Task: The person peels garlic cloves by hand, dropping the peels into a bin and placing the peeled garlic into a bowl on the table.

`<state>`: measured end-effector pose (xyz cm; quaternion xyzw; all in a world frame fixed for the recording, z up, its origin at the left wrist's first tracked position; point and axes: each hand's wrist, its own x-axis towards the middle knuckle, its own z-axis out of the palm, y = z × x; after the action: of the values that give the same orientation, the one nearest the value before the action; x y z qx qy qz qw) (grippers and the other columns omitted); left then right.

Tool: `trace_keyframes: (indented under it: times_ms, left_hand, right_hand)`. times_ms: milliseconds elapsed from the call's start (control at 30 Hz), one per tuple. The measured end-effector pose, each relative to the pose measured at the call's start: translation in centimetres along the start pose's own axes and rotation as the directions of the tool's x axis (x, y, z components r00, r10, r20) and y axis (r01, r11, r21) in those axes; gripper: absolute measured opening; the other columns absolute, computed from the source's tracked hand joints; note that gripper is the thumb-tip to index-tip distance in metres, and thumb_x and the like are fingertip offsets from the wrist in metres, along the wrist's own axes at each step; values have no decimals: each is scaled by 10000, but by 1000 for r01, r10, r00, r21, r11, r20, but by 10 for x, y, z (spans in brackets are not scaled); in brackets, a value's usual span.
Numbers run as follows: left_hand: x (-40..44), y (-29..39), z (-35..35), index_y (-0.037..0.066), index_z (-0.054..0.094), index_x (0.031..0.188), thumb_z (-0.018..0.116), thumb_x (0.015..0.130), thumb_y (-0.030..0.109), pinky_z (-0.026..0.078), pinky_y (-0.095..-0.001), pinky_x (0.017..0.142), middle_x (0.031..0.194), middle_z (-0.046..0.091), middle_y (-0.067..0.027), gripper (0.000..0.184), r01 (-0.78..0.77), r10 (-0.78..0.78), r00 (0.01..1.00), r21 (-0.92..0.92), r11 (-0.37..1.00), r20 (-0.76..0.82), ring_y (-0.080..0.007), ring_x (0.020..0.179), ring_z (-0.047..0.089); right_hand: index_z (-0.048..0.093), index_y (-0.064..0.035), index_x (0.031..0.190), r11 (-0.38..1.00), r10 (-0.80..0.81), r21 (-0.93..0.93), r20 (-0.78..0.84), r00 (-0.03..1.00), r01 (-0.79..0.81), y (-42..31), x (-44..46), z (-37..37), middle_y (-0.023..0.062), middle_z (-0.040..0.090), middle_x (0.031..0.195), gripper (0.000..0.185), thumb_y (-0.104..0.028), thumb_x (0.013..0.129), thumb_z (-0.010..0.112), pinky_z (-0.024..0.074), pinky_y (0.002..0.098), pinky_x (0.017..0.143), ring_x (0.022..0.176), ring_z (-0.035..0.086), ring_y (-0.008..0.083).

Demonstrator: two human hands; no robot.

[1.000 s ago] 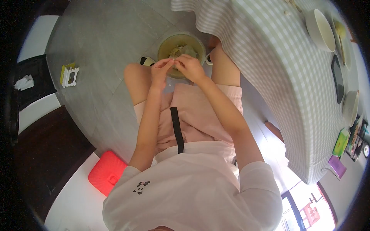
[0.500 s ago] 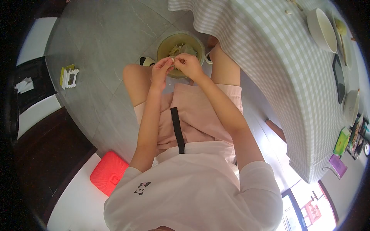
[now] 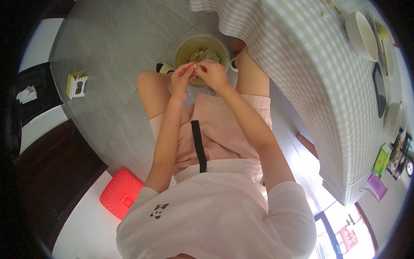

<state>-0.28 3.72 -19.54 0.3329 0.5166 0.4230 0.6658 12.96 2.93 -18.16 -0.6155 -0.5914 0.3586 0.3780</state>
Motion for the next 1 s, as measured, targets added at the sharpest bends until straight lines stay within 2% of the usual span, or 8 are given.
trace_keyframes:
  times_ms: [300, 467, 667, 767, 833, 867, 933, 1000]
  left_hand:
    - [2, -1, -2, 17, 587, 943, 576, 788, 141, 421, -184, 583, 775, 579, -19, 199, 68, -66, 996, -15, 998, 61, -75, 642, 514]
    - [5, -3, -6, -1, 574, 943, 564, 793, 115, 436, -189, 597, 777, 566, -26, 190, 157, -139, 986, -234, 959, 93, -81, 651, 511]
    - [6, 0, -8, -8, 564, 954, 568, 790, 110, 449, -192, 616, 786, 560, -32, 202, 209, -196, 978, -253, 945, 77, -90, 667, 521]
    - [6, -1, -8, -26, 573, 923, 580, 779, 102, 451, -194, 612, 788, 564, -47, 192, 210, -207, 978, -259, 943, 37, -99, 673, 521]
    - [7, -3, -10, -25, 575, 913, 586, 774, 99, 454, -194, 615, 783, 567, -50, 186, 216, -214, 976, -263, 940, 35, -102, 673, 525]
    - [7, -4, -10, -25, 578, 903, 591, 769, 95, 457, -194, 617, 778, 569, -53, 180, 222, -222, 975, -269, 937, 33, -105, 673, 529]
    - [7, -5, -11, -22, 582, 882, 594, 769, 105, 454, -192, 613, 762, 566, -45, 170, 212, -219, 976, -244, 946, -4, -101, 663, 526]
    - [7, -8, -12, -18, 586, 861, 596, 769, 115, 451, -191, 609, 745, 563, -38, 163, 202, -211, 977, -224, 953, -19, -97, 653, 523]
  right_hand:
    - [599, -53, 773, 998, -14, -57, 27, 1000, 15, 0, -1, 1, 93, 564, 731, 179, -211, 727, 531, 432, 346, 566, 654, 554, 261]
    - [602, -58, 769, 1000, 3, -9, 12, 1000, -3, 3, -1, 3, 98, 566, 726, 165, -200, 719, 536, 434, 349, 565, 648, 558, 262]
    - [602, -42, 778, 999, 25, -36, -73, 997, -28, 16, 9, 4, 115, 577, 699, 168, -183, 696, 561, 444, 329, 567, 616, 566, 253]
    - [590, -9, 802, 997, 26, -76, -46, 999, -30, 37, 17, 13, 88, 571, 660, 152, -136, 721, 571, 435, 269, 551, 590, 558, 168]
    - [593, -3, 842, 949, 263, 153, 90, 961, -274, 45, 20, 20, 56, 587, 677, 161, -132, 755, 551, 444, 271, 568, 623, 565, 144]
    - [593, -3, 842, 950, 260, 154, 88, 961, -271, 47, 20, 22, 56, 587, 677, 161, -132, 755, 551, 444, 271, 568, 623, 565, 144]
    - [590, 6, 869, 731, 319, 567, 209, 924, -380, 49, 20, 28, 39, 597, 701, 170, -128, 783, 531, 448, 254, 585, 651, 562, 114]
    - [595, -3, 879, 831, 190, 499, 164, 968, -247, 41, 17, 29, 49, 600, 738, 164, -110, 778, 523, 447, 256, 603, 665, 561, 119]
